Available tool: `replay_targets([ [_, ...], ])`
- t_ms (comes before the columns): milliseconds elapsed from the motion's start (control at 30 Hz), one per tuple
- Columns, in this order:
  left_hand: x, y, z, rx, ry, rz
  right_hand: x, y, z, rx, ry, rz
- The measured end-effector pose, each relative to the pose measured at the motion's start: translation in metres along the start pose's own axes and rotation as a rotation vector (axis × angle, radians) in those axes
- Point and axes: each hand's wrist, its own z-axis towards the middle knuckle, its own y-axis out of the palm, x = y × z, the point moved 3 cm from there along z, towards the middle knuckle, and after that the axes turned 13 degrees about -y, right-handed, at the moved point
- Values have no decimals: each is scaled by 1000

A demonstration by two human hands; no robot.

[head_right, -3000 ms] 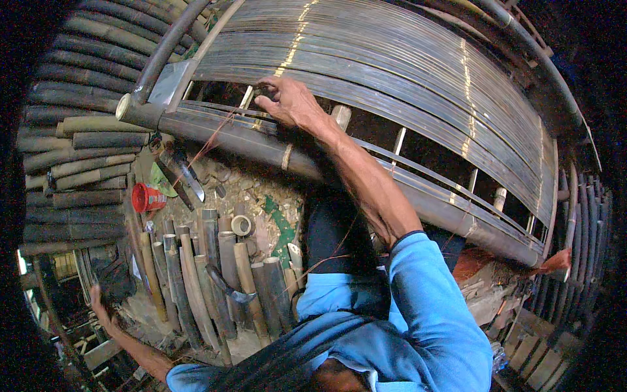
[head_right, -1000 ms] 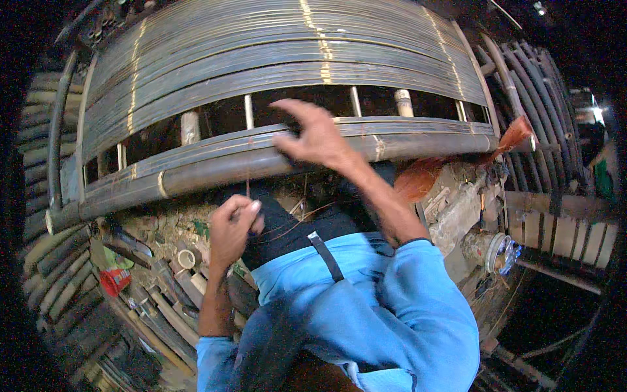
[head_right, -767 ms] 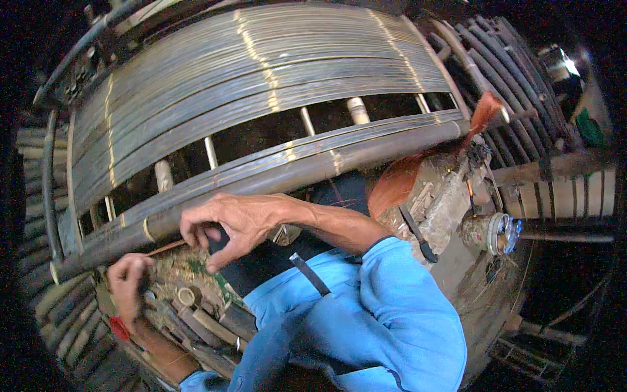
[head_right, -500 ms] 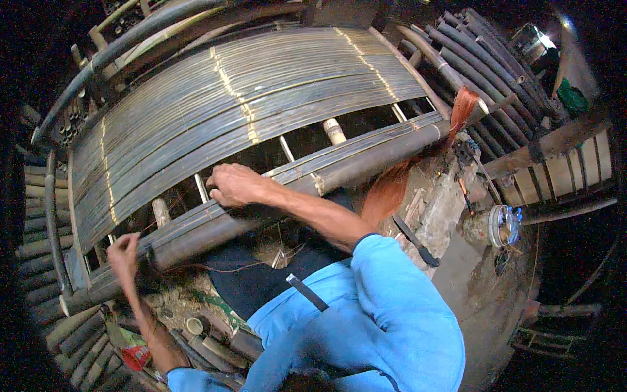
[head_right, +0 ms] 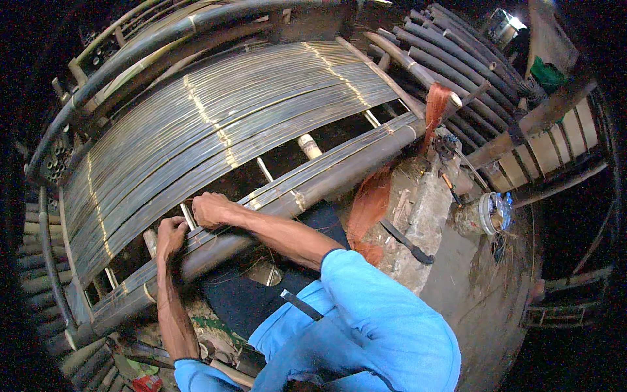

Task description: The person constructs a piece of bamboo furniture by hand. They use a long cord to lash bamboo poles together, threading the cord through gaps and pulling it tight to secure the structure.

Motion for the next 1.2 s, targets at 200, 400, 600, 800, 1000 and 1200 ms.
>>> replay_targets([
  [200,18,-37,-33,111,-6,-61,-33,-120,-95,213,-497,536],
  [400,13,-39,-44,201,201,-100,-101,-246,-249,447,-402,810],
  [600,50,-27,-55,39,445,-159,-100,-379,-438,1012,-333,626],
  [800,55,-15,-72,-100,582,-138,-106,-488,-604,1508,6,6],
  [1000,25,-38,-137,-83,484,-582,-88,-487,-548,1316,298,-412],
  [1200,-33,-80,-227,34,93,-860,-15,-266,-241,588,182,79],
])
